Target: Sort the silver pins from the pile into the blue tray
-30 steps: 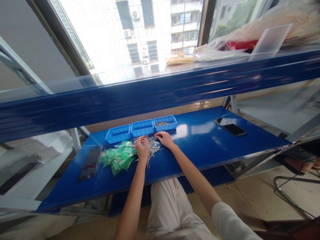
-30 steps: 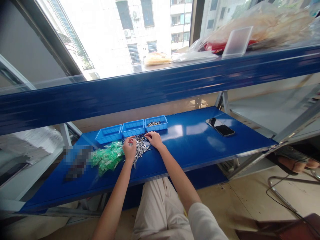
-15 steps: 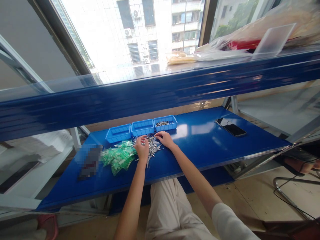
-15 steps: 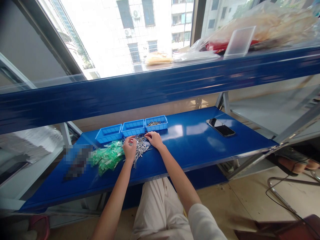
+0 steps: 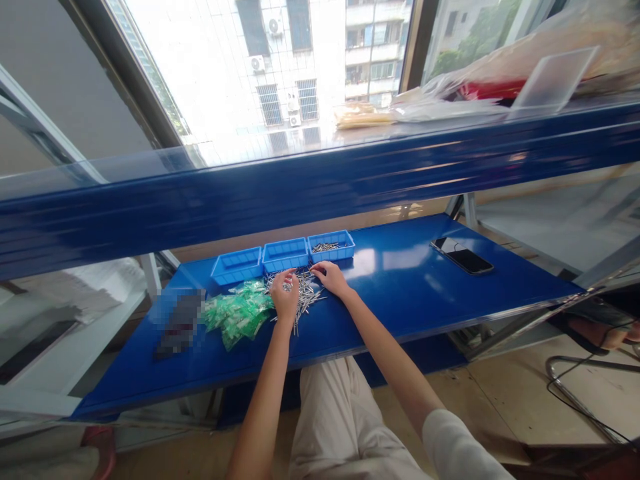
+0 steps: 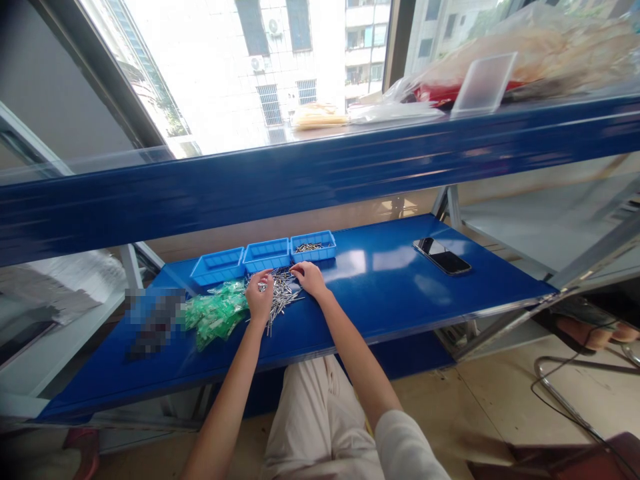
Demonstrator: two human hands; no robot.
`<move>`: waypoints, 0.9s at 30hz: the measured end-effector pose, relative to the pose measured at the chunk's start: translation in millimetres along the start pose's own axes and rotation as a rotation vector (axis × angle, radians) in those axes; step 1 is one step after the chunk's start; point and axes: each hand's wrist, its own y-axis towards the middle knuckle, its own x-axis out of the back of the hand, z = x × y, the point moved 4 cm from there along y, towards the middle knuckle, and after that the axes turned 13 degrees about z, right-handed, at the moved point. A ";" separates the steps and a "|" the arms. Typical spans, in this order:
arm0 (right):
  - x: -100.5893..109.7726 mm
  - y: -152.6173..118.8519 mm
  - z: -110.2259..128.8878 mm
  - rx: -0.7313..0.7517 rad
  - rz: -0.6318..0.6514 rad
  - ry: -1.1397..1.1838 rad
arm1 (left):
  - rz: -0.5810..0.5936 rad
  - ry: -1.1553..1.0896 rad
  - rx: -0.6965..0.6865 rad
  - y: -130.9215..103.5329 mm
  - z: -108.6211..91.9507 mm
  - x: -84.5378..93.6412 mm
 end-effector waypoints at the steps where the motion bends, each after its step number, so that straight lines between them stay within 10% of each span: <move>1: 1.0 0.0 0.2 -0.003 -0.013 0.015 | 0.018 0.003 -0.024 -0.6 -3.2 -0.3; 27: 9.2 -1.3 33.0 0.164 -0.040 0.288 | -0.020 0.058 -0.060 2.6 0.7 -1.1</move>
